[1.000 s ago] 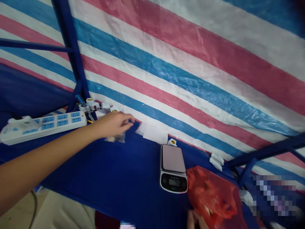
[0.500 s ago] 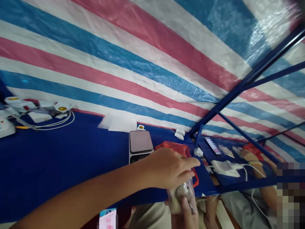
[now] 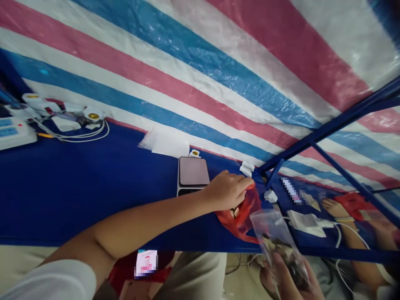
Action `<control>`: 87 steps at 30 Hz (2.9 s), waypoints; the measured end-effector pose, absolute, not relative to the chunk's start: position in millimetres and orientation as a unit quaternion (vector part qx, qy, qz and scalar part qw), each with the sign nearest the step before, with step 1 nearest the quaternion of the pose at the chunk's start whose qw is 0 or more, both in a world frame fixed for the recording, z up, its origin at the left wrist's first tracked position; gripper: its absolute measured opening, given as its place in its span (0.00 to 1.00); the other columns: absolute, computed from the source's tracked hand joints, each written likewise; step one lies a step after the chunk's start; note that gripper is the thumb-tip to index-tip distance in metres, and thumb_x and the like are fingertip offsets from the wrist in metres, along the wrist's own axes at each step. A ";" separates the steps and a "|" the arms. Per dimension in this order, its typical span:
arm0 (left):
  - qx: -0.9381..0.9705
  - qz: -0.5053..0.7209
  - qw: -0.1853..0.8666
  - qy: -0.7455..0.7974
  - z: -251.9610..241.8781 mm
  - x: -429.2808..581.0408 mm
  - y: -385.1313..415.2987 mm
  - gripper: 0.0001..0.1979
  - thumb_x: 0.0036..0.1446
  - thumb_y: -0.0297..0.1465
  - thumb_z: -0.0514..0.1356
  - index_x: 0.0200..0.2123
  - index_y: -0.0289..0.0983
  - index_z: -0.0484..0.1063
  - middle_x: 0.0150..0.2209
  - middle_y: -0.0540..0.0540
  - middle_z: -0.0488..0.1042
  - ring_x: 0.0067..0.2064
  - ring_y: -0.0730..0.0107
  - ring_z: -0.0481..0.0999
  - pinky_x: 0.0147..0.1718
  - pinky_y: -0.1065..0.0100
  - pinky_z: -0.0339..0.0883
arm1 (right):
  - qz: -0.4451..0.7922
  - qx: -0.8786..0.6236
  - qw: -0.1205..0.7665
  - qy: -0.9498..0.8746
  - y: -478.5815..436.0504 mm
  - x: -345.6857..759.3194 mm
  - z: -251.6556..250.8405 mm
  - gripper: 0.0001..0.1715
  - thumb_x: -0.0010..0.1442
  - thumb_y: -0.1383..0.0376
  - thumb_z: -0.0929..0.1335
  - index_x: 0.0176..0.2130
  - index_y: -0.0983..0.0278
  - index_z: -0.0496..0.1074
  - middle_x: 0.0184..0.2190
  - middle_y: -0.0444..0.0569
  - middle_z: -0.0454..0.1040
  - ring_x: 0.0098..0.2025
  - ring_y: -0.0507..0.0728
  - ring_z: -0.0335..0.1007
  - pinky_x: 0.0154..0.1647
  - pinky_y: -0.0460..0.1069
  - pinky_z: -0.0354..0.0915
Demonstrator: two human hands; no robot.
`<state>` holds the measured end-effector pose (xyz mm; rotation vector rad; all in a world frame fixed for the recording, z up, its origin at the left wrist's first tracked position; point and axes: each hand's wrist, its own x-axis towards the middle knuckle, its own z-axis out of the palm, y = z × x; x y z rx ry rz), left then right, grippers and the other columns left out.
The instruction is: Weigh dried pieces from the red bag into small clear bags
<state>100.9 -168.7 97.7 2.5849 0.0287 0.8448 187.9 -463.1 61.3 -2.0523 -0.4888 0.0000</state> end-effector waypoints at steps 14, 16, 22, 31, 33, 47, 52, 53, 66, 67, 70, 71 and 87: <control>0.810 0.326 0.486 0.032 117.5 85.5 -145.4 0.12 0.58 0.28 0.59 0.46 0.38 0.71 0.40 0.46 0.80 0.36 0.68 0.78 0.38 0.67 0.67 | 0.035 -0.874 0.184 -0.449 -323.7 224.8 149.8 0.24 0.53 0.51 0.72 0.45 0.61 0.77 0.33 0.49 0.81 0.33 0.60 0.75 0.32 0.50 0.64; 0.803 0.344 0.486 0.028 117.0 84.8 -144.2 0.10 0.58 0.28 0.59 0.45 0.38 0.71 0.39 0.46 0.80 0.36 0.68 0.77 0.38 0.66 0.67 | 0.026 -0.871 0.157 -0.464 -311.7 221.7 155.2 0.21 0.54 0.50 0.71 0.41 0.61 0.78 0.31 0.50 0.80 0.33 0.61 0.75 0.33 0.50 0.64; 0.777 0.356 0.517 0.046 114.2 84.4 -137.6 0.07 0.58 0.28 0.60 0.42 0.37 0.70 0.39 0.46 0.80 0.36 0.68 0.77 0.38 0.66 0.67 | 0.002 -0.868 0.171 -0.466 -297.2 224.5 165.2 0.16 0.56 0.52 0.69 0.34 0.61 0.78 0.27 0.50 0.80 0.31 0.60 0.75 0.33 0.51 0.66; 0.744 0.338 0.569 0.087 109.1 86.1 -133.4 0.09 0.56 0.30 0.62 0.42 0.37 0.71 0.39 0.47 0.79 0.35 0.70 0.77 0.38 0.67 0.68 | -0.018 -0.863 0.249 -0.439 -309.1 243.7 173.5 0.19 0.55 0.50 0.71 0.36 0.62 0.78 0.28 0.50 0.79 0.32 0.60 0.76 0.33 0.51 0.70; 0.743 0.339 0.570 0.089 107.5 86.9 -134.1 0.10 0.55 0.31 0.62 0.41 0.37 0.71 0.39 0.47 0.78 0.35 0.69 0.76 0.39 0.67 0.68 | -0.028 -0.863 0.253 -0.437 -310.2 241.7 174.4 0.19 0.55 0.50 0.71 0.37 0.62 0.78 0.30 0.51 0.80 0.33 0.61 0.77 0.34 0.52 0.71; 0.746 0.399 0.533 0.008 102.0 86.5 -148.0 0.25 0.51 0.45 0.69 0.46 0.37 0.69 0.49 0.40 0.74 0.53 0.58 0.73 0.55 0.59 0.66 | 0.003 -0.802 0.490 -0.341 -370.0 203.8 192.3 0.23 0.50 0.50 0.79 0.37 0.64 0.78 0.34 0.50 0.80 0.36 0.61 0.80 0.42 0.56 0.78; 0.706 0.324 0.626 -0.062 117.0 72.7 -181.7 0.37 0.46 0.45 0.72 0.55 0.39 0.64 0.50 0.42 0.75 0.50 0.61 0.74 0.51 0.61 0.67 | 0.031 -0.742 0.623 -0.245 -395.9 174.3 192.2 0.22 0.44 0.55 0.82 0.33 0.63 0.76 0.30 0.45 0.79 0.32 0.56 0.79 0.37 0.50 0.79; 0.691 0.284 0.662 -0.058 118.4 70.4 -187.5 0.35 0.47 0.44 0.72 0.54 0.39 0.64 0.47 0.44 0.76 0.47 0.63 0.76 0.47 0.63 0.68 | 0.028 -0.731 0.643 -0.227 -397.0 170.5 189.8 0.22 0.44 0.56 0.82 0.33 0.63 0.75 0.30 0.44 0.78 0.32 0.56 0.79 0.36 0.49 0.79; 0.743 0.285 0.423 0.434 30.4 -166.8 -123.0 0.20 0.60 0.41 0.56 0.52 0.38 0.64 0.29 0.50 0.76 0.30 0.64 0.76 0.32 0.65 0.65 | -0.048 -0.672 0.420 -0.607 -259.5 -6.2 57.6 0.24 0.70 0.62 0.63 0.62 0.67 0.68 0.61 0.62 0.70 0.64 0.66 0.65 0.65 0.64 0.63; 0.752 0.280 0.390 0.452 24.1 -182.4 -119.0 0.20 0.60 0.40 0.55 0.53 0.38 0.64 0.30 0.49 0.77 0.31 0.63 0.77 0.33 0.65 0.66 | -0.023 -0.628 0.380 -0.678 -245.5 -30.5 46.0 0.26 0.71 0.63 0.61 0.64 0.70 0.66 0.64 0.63 0.67 0.68 0.66 0.59 0.66 0.64 0.62; 0.750 0.294 0.339 0.487 8.1 -206.7 -110.9 0.21 0.59 0.41 0.53 0.53 0.38 0.67 0.33 0.46 0.79 0.34 0.61 0.80 0.36 0.64 0.69 | 0.018 -0.589 0.268 -0.762 -214.7 -77.4 17.4 0.35 0.71 0.59 0.62 0.68 0.77 0.59 0.68 0.65 0.60 0.72 0.69 0.49 0.71 0.67 0.53; 0.747 0.300 0.324 0.497 4.1 -209.2 -109.1 0.21 0.60 0.42 0.52 0.52 0.38 0.67 0.33 0.46 0.79 0.35 0.61 0.80 0.36 0.64 0.69 | 0.020 -0.600 0.246 -0.761 -209.0 -82.7 10.9 0.37 0.70 0.56 0.63 0.69 0.77 0.58 0.69 0.66 0.59 0.73 0.70 0.48 0.72 0.68 0.51; 0.773 0.353 0.208 0.485 -30.2 -206.5 -109.8 0.18 0.65 0.38 0.53 0.54 0.39 0.69 0.42 0.44 0.79 0.39 0.62 0.80 0.41 0.64 0.72 | -0.018 -0.678 0.246 -0.692 -219.8 -42.5 7.4 0.37 0.74 0.58 0.58 0.72 0.77 0.49 0.73 0.65 0.45 0.76 0.67 0.34 0.71 0.69 0.52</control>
